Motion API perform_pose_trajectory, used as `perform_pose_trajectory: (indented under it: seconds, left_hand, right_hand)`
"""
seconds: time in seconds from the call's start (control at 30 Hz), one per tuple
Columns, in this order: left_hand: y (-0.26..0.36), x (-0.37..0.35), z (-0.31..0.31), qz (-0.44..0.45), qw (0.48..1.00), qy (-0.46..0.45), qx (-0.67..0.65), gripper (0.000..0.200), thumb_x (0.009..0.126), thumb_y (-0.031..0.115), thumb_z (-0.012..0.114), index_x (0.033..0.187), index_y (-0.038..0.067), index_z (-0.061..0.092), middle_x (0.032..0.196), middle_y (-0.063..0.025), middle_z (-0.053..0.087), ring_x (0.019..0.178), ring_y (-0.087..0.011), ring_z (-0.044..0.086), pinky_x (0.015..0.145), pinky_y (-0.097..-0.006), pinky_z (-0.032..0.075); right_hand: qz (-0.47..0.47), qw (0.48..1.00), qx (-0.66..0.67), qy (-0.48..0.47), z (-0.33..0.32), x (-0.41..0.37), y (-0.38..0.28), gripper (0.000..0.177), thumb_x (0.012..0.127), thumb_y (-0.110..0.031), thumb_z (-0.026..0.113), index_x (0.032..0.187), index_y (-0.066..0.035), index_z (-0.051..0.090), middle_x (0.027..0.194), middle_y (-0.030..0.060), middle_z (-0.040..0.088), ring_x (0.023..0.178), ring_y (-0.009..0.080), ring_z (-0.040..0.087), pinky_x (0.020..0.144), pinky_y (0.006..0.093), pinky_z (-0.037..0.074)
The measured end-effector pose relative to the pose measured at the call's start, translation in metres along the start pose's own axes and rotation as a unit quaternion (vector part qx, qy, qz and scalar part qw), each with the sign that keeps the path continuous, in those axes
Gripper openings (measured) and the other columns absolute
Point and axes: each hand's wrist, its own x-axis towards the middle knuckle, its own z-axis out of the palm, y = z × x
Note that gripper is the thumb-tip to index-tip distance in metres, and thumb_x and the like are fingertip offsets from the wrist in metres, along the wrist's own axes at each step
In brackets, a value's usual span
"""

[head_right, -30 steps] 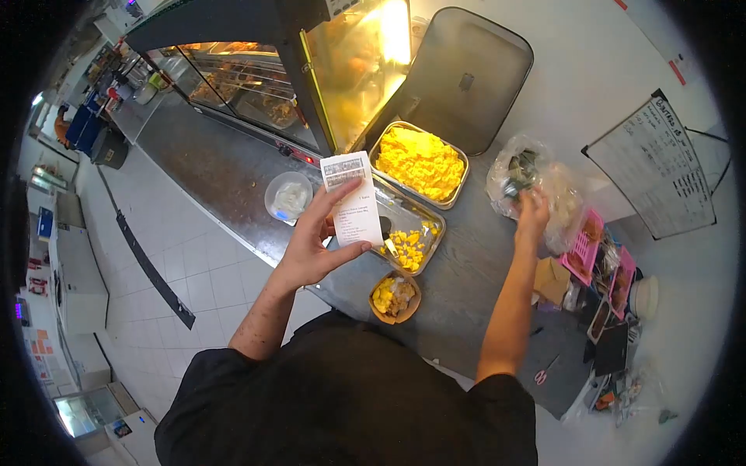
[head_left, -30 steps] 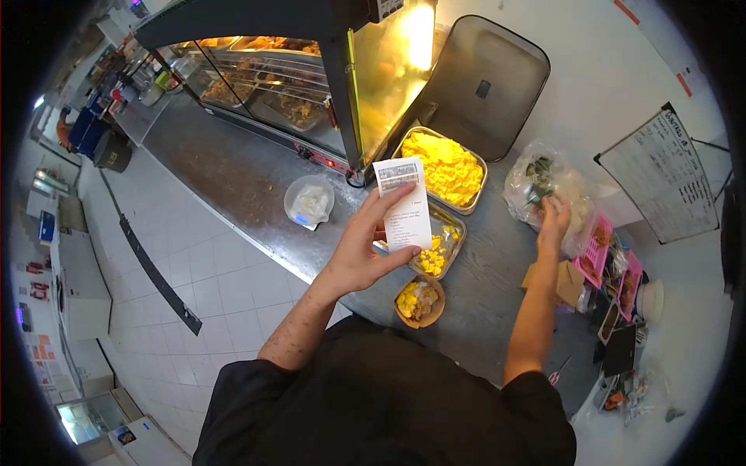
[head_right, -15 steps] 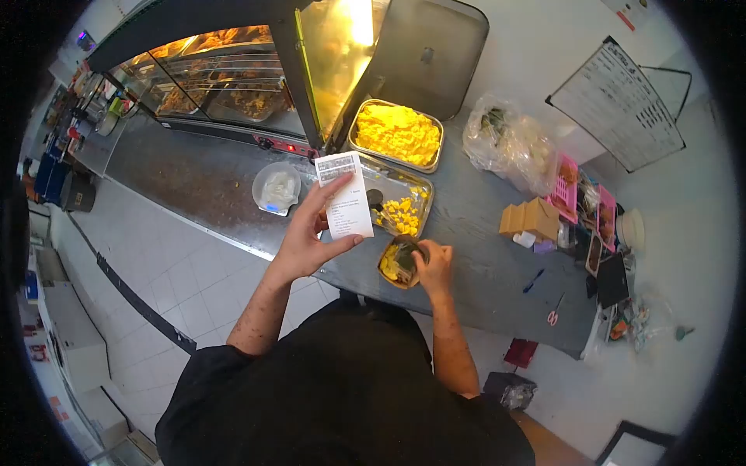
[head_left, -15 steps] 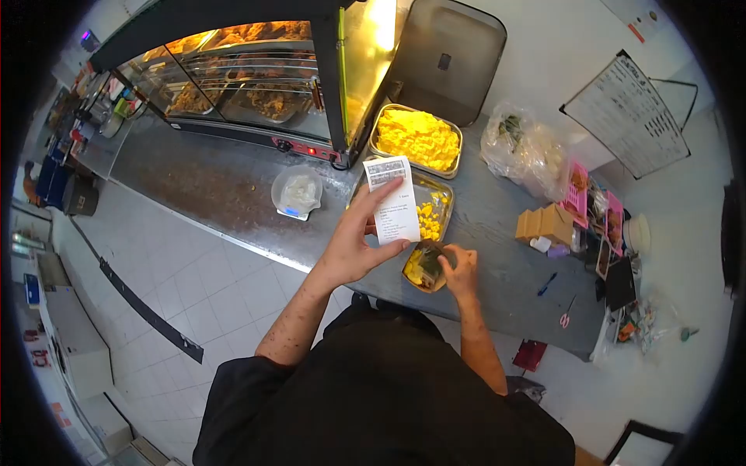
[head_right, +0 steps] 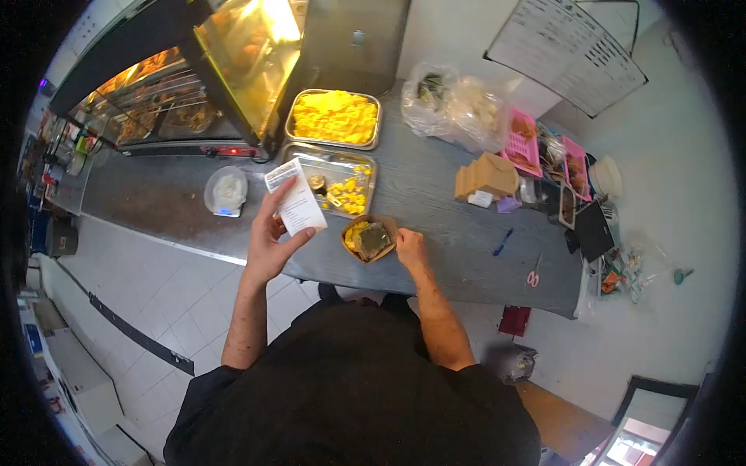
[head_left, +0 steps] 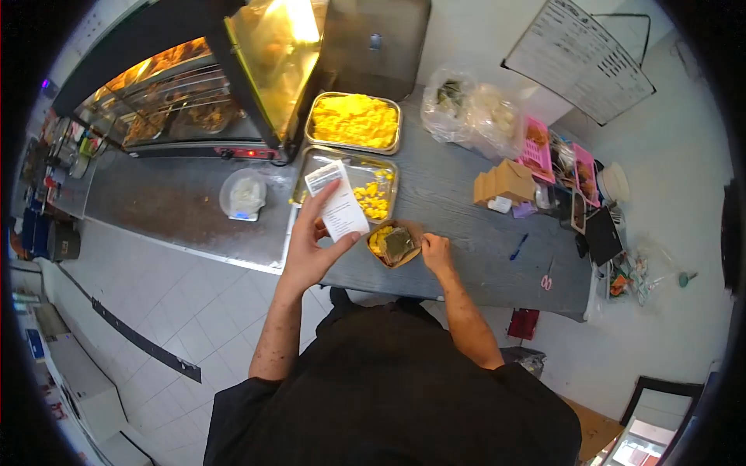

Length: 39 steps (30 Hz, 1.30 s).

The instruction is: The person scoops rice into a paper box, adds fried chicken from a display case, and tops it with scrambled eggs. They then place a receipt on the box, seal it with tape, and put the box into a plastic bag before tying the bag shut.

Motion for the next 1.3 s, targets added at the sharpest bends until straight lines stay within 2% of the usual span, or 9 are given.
perform_pose_trajectory:
  seconds: [0.27,0.4,0.5,0.63,0.7,0.87,1.13,1.27,1.3]
  left_hand:
    - [-0.030,0.063,0.167,-0.065,0.997,-0.047,-0.020,0.073,0.079,-0.008,0.066,0.145,0.006,0.038,0.137,-0.0065,0.045,0.119,-0.0177,0.053,0.096,-0.0327,0.048]
    - [-0.028,0.104,0.264,-0.022,0.996,-0.078,-0.045,0.069,0.081,-0.006,0.066,0.144,0.006,0.040,0.131,-0.0069,0.044,0.118,-0.0188,0.052,0.095,-0.0329,0.050]
    - [-0.020,0.128,0.313,-0.012,0.995,-0.085,-0.049,0.069,0.080,-0.008,0.064,0.143,0.005,0.040,0.131,-0.0070,0.044,0.119,-0.0188,0.051,0.095,-0.0328,0.050]
    - [-0.027,0.150,0.350,-0.020,0.997,-0.073,-0.029,0.069,0.080,-0.009,0.064,0.143,0.004,0.040,0.133,-0.0074,0.043,0.120,-0.0201,0.051,0.096,-0.0332,0.048]
    - [-0.036,0.157,0.357,-0.055,0.996,-0.066,-0.026,0.069,0.080,-0.009,0.062,0.144,0.004,0.039,0.134,-0.0075,0.042,0.122,-0.0210,0.050,0.097,-0.0334,0.048]
    - [-0.048,0.171,0.367,-0.078,0.996,-0.039,0.008,0.068,0.081,-0.009,0.061,0.144,0.004,0.039,0.135,-0.0079,0.041,0.123,-0.0217,0.050,0.098,-0.0346,0.048]
    - [-0.061,0.165,0.347,-0.144,0.986,0.047,0.065,0.067,0.083,-0.008,0.059,0.144,0.007,0.038,0.141,-0.0092,0.040,0.123,-0.0231,0.050,0.098,-0.0355,0.048]
    - [-0.067,0.156,0.337,-0.148,0.982,0.067,0.091,0.067,0.083,-0.007,0.059,0.145,0.006,0.038,0.143,-0.0097,0.040,0.123,-0.0239,0.050,0.099,-0.0355,0.047]
    - [-0.068,0.152,0.336,-0.153,0.982,0.070,0.089,0.067,0.083,-0.007,0.059,0.145,0.006,0.038,0.143,-0.0097,0.040,0.123,-0.0239,0.050,0.099,-0.0355,0.047]
  right_hand:
    - [0.085,0.987,0.008,0.134,-0.119,-0.043,0.124,0.024,0.089,-0.018,0.057,0.078,0.003,0.063,0.073,0.0243,0.062,0.072,0.0420,0.063,0.063,0.0469,0.047]
    - [0.106,0.989,0.065,0.074,-0.195,-0.047,0.177,0.020,0.086,-0.016,0.061,0.083,0.002,0.066,0.077,0.0220,0.066,0.072,0.0377,0.066,0.067,0.0440,0.050]
    - [0.125,0.968,0.131,-0.172,-0.264,-0.024,0.231,0.029,0.091,-0.026,0.062,0.085,0.001,0.070,0.074,0.0123,0.070,0.068,0.0219,0.066,0.065,0.0356,0.050]
    - [0.083,0.977,0.090,0.172,-0.358,0.073,0.314,0.026,0.093,-0.022,0.058,0.086,0.001,0.068,0.069,0.0101,0.065,0.065,0.0232,0.062,0.065,0.0355,0.050]
    - [0.038,0.953,-0.055,0.295,-0.406,0.130,0.316,0.052,0.086,-0.009,0.064,0.134,-0.005,0.044,0.123,0.0189,0.056,0.104,0.0332,0.059,0.084,0.0412,0.049]
    - [0.191,0.964,-0.092,0.163,-0.465,0.281,0.408,0.049,0.084,-0.025,0.064,0.127,-0.004,0.054,0.129,0.0222,0.053,0.114,0.0395,0.053,0.094,0.0460,0.045]
    - [0.300,0.902,-0.229,0.211,-0.426,0.354,0.457,0.034,0.089,-0.026,0.057,0.109,0.001,0.059,0.109,0.0229,0.064,0.097,0.0408,0.062,0.092,0.0484,0.046]
    - [0.164,0.879,0.001,0.447,-0.416,0.346,0.464,0.021,0.094,-0.020,0.055,0.105,-0.002,0.055,0.097,0.0137,0.065,0.083,0.0304,0.065,0.077,0.0432,0.050]
    - [0.117,0.853,0.232,0.452,-0.416,0.334,0.459,0.020,0.095,-0.021,0.057,0.105,-0.004,0.055,0.094,0.0104,0.065,0.079,0.0237,0.063,0.072,0.0384,0.049]
